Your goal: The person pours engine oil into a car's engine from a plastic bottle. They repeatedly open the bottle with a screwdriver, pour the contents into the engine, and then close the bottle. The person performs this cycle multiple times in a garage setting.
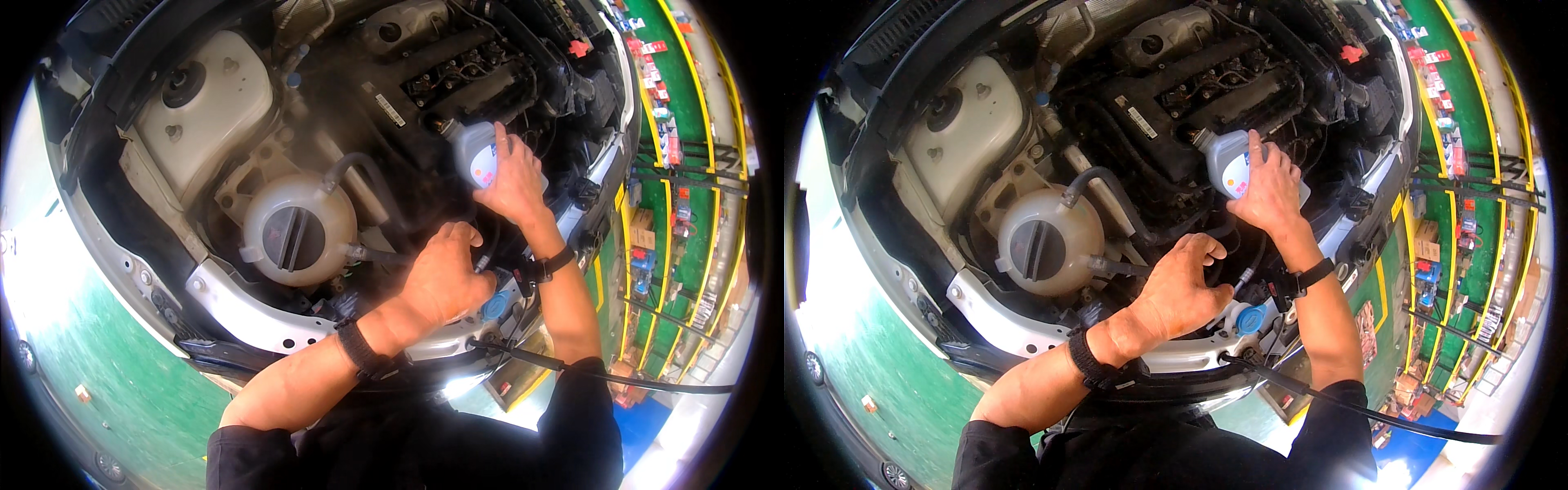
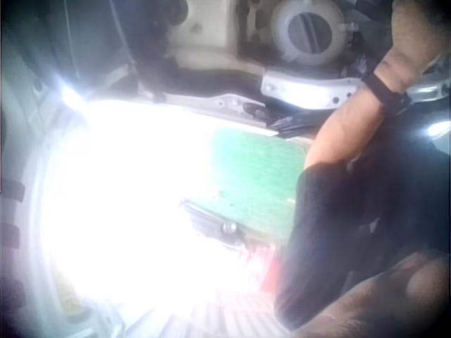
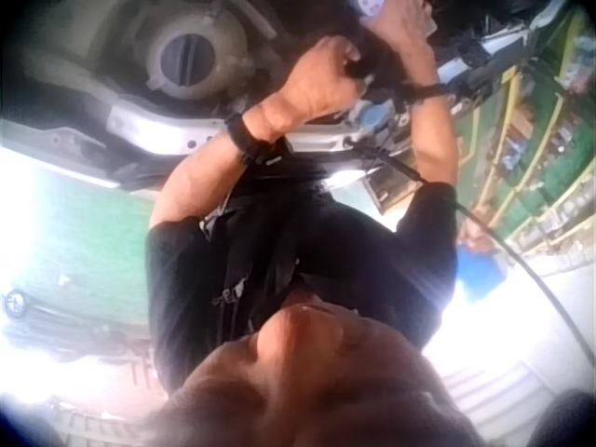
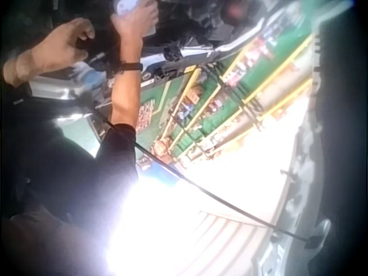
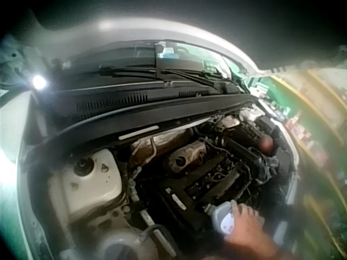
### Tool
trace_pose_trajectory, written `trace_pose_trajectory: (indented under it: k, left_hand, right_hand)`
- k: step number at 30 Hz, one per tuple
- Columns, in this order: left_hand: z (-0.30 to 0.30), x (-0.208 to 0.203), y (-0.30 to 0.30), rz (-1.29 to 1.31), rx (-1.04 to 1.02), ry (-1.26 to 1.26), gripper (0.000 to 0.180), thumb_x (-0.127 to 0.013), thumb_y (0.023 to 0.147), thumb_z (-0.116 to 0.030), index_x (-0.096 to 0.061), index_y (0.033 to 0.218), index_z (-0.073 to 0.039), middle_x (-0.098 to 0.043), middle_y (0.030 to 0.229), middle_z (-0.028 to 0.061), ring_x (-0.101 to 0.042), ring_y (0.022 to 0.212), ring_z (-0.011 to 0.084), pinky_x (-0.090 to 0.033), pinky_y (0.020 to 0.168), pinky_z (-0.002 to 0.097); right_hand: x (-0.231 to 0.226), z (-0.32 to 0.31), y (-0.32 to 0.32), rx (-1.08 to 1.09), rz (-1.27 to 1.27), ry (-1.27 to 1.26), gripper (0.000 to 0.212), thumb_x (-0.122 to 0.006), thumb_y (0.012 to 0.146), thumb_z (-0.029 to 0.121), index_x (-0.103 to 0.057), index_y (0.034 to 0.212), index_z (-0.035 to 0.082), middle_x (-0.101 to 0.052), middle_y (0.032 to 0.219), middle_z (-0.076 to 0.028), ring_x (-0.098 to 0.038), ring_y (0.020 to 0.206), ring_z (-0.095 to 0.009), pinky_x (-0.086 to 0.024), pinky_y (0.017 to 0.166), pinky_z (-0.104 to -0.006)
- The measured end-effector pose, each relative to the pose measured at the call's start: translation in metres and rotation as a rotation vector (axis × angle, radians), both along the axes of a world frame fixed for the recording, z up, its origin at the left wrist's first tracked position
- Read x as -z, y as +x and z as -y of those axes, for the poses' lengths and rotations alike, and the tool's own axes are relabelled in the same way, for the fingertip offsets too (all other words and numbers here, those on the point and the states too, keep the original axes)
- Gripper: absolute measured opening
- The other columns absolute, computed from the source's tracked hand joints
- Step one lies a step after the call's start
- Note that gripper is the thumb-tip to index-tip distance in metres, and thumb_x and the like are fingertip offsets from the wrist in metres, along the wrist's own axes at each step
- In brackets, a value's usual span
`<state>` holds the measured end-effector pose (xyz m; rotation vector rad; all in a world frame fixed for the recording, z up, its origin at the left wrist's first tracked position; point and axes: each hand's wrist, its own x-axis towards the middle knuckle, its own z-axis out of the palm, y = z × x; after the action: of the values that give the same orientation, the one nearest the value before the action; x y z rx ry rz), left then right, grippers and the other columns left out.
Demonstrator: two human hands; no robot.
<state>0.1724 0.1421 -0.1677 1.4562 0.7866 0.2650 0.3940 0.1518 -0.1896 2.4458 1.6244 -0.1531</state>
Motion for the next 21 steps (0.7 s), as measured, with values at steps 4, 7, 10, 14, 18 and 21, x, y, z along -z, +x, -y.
trace_pose_trajectory:
  k: [4, 7, 10, 14, 18, 21]
  left_hand:
    - [0.0, 0.0004, 0.0002, 0.005, -0.006, -0.012, 0.047, -0.076, 0.077, -0.012, -0.063, 0.119, 0.007, -0.065, 0.12, 0.0236, -0.065, 0.115, 0.0377, -0.055, 0.1, 0.0405]
    - [0.001, 0.0014, 0.0002, 0.007, -0.015, -0.002, 0.047, -0.076, 0.077, -0.012, -0.063, 0.118, 0.006, -0.065, 0.12, 0.0235, -0.065, 0.115, 0.038, -0.055, 0.099, 0.0404]
    - [0.0014, 0.001, -0.0001, 0.014, -0.018, 0.013, 0.046, -0.075, 0.077, -0.012, -0.063, 0.118, 0.006, -0.065, 0.119, 0.0235, -0.065, 0.114, 0.0383, -0.055, 0.098, 0.0407]
    - [0.0, 0.0004, -0.0004, 0.016, -0.021, 0.008, 0.046, -0.074, 0.077, -0.011, -0.063, 0.117, 0.006, -0.066, 0.117, 0.0237, -0.065, 0.112, 0.0388, -0.055, 0.097, 0.0412]
    - [0.0008, 0.0021, 0.0004, 0.027, -0.031, 0.022, 0.045, -0.074, 0.076, -0.011, -0.063, 0.116, 0.005, -0.066, 0.116, 0.0238, -0.065, 0.111, 0.039, -0.055, 0.096, 0.0411]
    - [0.0006, 0.0026, 0.0005, 0.026, -0.032, 0.023, 0.045, -0.074, 0.076, -0.011, -0.063, 0.116, 0.005, -0.066, 0.116, 0.0234, -0.065, 0.11, 0.0389, -0.055, 0.096, 0.0412]
  right_hand:
    - [0.0015, 0.0, 0.0015, -0.008, 0.014, -0.005, 0.122, -0.091, 0.063, 0.028, -0.028, 0.165, 0.006, -0.048, 0.15, -0.026, -0.049, 0.138, -0.045, -0.039, 0.116, -0.0537]
    - [0.0, -0.0003, 0.0007, -0.018, 0.018, -0.017, 0.122, -0.091, 0.063, 0.029, -0.028, 0.165, 0.006, -0.047, 0.15, -0.026, -0.049, 0.138, -0.045, -0.039, 0.116, -0.0541]
    - [-0.0015, -0.001, -0.0001, -0.019, 0.027, -0.025, 0.122, -0.091, 0.063, 0.029, -0.028, 0.165, 0.006, -0.048, 0.15, -0.027, -0.05, 0.138, -0.045, -0.04, 0.115, -0.0546]
    - [-0.0021, -0.0015, -0.0007, -0.023, 0.044, -0.03, 0.123, -0.092, 0.063, 0.03, -0.028, 0.165, 0.006, -0.048, 0.15, -0.027, -0.05, 0.137, -0.045, -0.04, 0.114, -0.0549]
    - [-0.0037, -0.0024, -0.0016, -0.024, 0.05, -0.029, 0.122, -0.092, 0.063, 0.03, -0.028, 0.165, 0.006, -0.048, 0.15, -0.027, -0.051, 0.136, -0.045, -0.041, 0.114, -0.0549]
    - [-0.0042, -0.003, -0.0024, -0.026, 0.054, -0.033, 0.122, -0.092, 0.063, 0.029, -0.029, 0.164, 0.006, -0.048, 0.15, -0.027, -0.051, 0.136, -0.045, -0.041, 0.113, -0.055]
